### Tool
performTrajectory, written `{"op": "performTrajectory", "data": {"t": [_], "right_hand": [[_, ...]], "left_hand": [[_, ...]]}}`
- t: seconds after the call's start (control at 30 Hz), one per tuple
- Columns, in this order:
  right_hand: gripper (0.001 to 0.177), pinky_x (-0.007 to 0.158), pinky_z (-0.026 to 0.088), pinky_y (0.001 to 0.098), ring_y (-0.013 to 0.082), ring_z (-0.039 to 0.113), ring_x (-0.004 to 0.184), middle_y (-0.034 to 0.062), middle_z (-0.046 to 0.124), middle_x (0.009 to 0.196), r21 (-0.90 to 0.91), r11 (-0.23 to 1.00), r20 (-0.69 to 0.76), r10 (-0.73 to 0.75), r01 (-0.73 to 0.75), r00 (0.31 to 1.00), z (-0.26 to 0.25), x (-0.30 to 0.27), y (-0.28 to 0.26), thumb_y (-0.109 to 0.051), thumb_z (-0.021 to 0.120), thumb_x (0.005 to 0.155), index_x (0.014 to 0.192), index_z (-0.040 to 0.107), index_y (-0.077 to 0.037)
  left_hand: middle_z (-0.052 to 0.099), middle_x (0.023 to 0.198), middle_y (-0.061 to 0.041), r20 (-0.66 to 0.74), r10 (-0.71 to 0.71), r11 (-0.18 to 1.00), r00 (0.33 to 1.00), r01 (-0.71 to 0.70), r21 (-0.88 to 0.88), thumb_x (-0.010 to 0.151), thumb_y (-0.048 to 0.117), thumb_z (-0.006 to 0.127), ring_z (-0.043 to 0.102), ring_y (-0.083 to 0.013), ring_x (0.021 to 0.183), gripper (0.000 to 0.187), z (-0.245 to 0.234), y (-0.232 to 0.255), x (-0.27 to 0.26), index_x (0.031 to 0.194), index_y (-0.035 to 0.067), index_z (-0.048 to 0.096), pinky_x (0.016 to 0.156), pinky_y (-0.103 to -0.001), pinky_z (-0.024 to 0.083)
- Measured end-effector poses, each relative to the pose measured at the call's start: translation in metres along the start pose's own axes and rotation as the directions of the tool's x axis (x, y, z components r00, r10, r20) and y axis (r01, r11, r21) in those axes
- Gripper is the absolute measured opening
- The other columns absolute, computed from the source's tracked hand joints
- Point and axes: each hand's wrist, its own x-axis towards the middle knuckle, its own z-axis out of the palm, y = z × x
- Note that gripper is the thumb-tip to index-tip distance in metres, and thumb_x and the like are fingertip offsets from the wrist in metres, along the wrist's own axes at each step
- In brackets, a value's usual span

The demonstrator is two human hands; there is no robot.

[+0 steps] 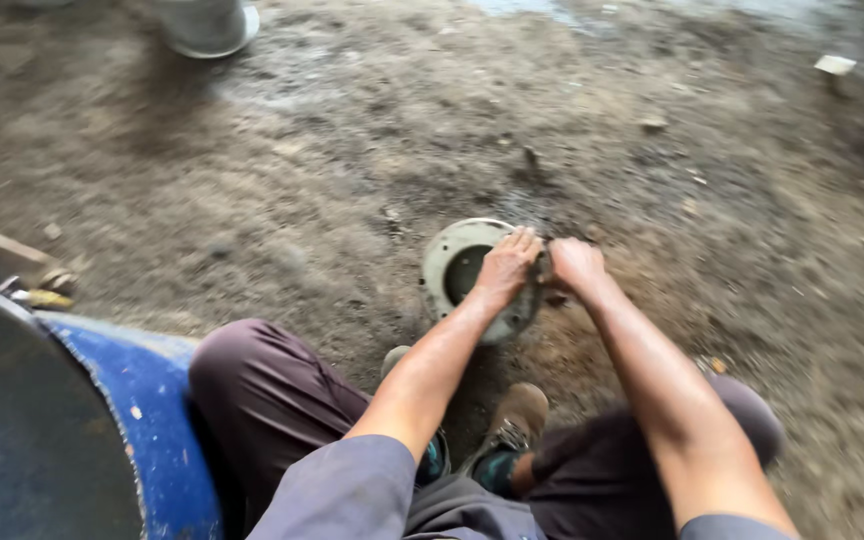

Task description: The person sits on the floor and uses a small piece of material to rub and clean the surface and edges of a circular metal flange.

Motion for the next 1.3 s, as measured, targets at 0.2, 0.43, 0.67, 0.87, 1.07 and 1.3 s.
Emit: {"op": "performTrajectory", "data": {"t": [0.2,0.43,0.67,0.87,1.07,1.3], "right_hand": [[0.056,0.086,0.058,0.0491,0.0362,0.07,0.106,0.0176,0.074,0.112,-0.042,0.989,-0.232,-0.147,0.141,0.962,-0.1,-0.073,0.012,-0.037,0.081,0.08,0.129,0.066,-0.015],[0.049,0.086,0.058,0.0488,0.0344,0.07,0.108,0.0154,0.075,0.111,-0.113,0.981,-0.189,-0.178,0.158,0.966,-0.144,-0.136,0.012,-0.033,0.078,0.086,0.128,0.065,-0.013],[0.046,0.088,0.059,0.047,0.0327,0.072,0.105,0.0129,0.075,0.111,-0.168,0.974,-0.092,-0.168,0.151,0.982,-0.138,-0.133,0.024,-0.033,0.077,0.084,0.127,0.067,-0.018],[0.049,0.089,0.058,0.0466,0.0347,0.071,0.105,0.0157,0.074,0.115,-0.06,0.963,-0.175,-0.271,0.265,0.947,-0.13,-0.094,0.04,-0.03,0.077,0.083,0.13,0.069,-0.021],[0.048,0.08,0.062,0.0369,0.0227,0.075,0.09,0.0034,0.078,0.102,0.21,0.77,-0.41,-0.49,0.602,0.769,-0.011,-0.077,0.035,-0.016,0.08,0.077,0.123,0.071,-0.022],[0.057,0.093,0.054,0.0394,0.0292,0.065,0.107,0.013,0.07,0.114,0.073,0.701,-0.712,-0.461,0.71,0.529,0.072,-0.113,-0.013,-0.008,0.075,0.079,0.133,0.061,0.002]], "left_hand": [[0.054,0.149,-0.017,0.087,0.173,0.985,0.981,-0.174,0.003,0.087,0.006,0.058,0.047,-0.0316,0.143,0.045,-0.008,0.036,-0.023,0.132,0.0,0.061,0.116,-0.042,0.038],[0.051,0.154,-0.016,0.084,0.215,0.976,0.973,-0.217,0.019,0.091,0.004,0.054,0.048,-0.031,0.144,0.044,0.001,0.043,-0.059,0.134,0.001,0.061,0.116,-0.04,0.04],[0.051,0.154,-0.017,0.092,0.195,0.976,0.977,-0.202,0.079,0.085,0.002,0.055,0.051,-0.0313,0.14,0.053,0.006,0.05,-0.088,0.137,0.002,0.061,0.112,-0.039,0.042],[0.054,0.152,-0.016,0.087,0.171,0.981,0.981,-0.178,0.076,0.083,0.001,0.058,0.055,-0.0307,0.138,0.053,-0.003,0.052,-0.091,0.136,0.003,0.062,0.109,-0.038,0.046],[0.065,0.143,-0.011,-0.051,0.082,0.992,0.995,-0.086,-0.088,0.088,0.004,0.065,0.068,-0.0278,0.122,0.039,-0.012,0.047,-0.089,0.127,0.008,0.067,0.095,-0.036,0.058],[0.072,0.123,-0.015,-0.129,-0.029,0.958,0.991,-0.009,-0.286,0.078,0.014,0.078,0.072,-0.0336,0.091,0.026,-0.048,0.039,-0.089,0.101,0.004,0.071,0.081,-0.04,0.058]]}}
